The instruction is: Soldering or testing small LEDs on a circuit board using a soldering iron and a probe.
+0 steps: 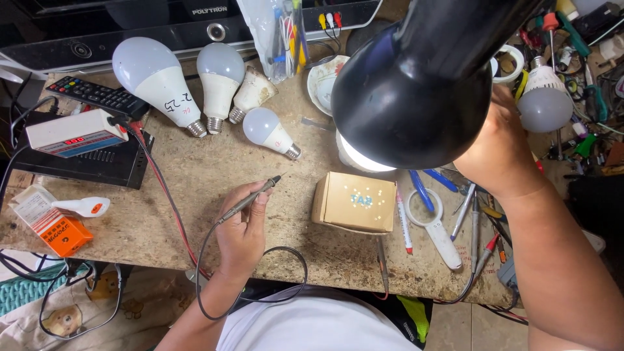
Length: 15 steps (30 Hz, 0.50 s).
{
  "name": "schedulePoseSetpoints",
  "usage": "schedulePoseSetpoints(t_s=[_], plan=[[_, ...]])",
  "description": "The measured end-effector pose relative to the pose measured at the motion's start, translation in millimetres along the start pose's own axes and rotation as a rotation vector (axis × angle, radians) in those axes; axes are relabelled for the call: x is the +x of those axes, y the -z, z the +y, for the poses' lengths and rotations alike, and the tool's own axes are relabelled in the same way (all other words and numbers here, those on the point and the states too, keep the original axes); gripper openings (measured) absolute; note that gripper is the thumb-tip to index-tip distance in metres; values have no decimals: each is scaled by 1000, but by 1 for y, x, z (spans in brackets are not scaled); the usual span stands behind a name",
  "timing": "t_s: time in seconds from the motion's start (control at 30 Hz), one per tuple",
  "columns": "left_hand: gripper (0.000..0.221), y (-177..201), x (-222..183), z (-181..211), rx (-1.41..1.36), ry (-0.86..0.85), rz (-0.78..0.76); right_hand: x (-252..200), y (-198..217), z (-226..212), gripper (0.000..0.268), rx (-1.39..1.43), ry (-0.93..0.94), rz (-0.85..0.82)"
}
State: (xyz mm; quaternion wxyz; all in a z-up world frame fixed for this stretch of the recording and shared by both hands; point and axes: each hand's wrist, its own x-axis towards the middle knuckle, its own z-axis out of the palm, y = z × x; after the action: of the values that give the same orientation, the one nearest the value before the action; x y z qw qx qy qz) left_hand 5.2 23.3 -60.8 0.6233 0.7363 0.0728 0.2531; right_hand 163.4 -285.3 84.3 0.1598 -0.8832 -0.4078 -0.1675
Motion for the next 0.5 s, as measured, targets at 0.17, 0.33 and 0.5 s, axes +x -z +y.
schedulePoseSetpoints(t_s=[0.17,0.33,0.5], plan=[[13,0,-1,-3,10,2,2,5,-2,7,45,1,-7,17],[13,-1,-1,-1,2,2,5,8,-5,9,44,-3,-21,26],[13,0,-1,-3,-16,3,1,2,-4,11,42,0,-24,31]])
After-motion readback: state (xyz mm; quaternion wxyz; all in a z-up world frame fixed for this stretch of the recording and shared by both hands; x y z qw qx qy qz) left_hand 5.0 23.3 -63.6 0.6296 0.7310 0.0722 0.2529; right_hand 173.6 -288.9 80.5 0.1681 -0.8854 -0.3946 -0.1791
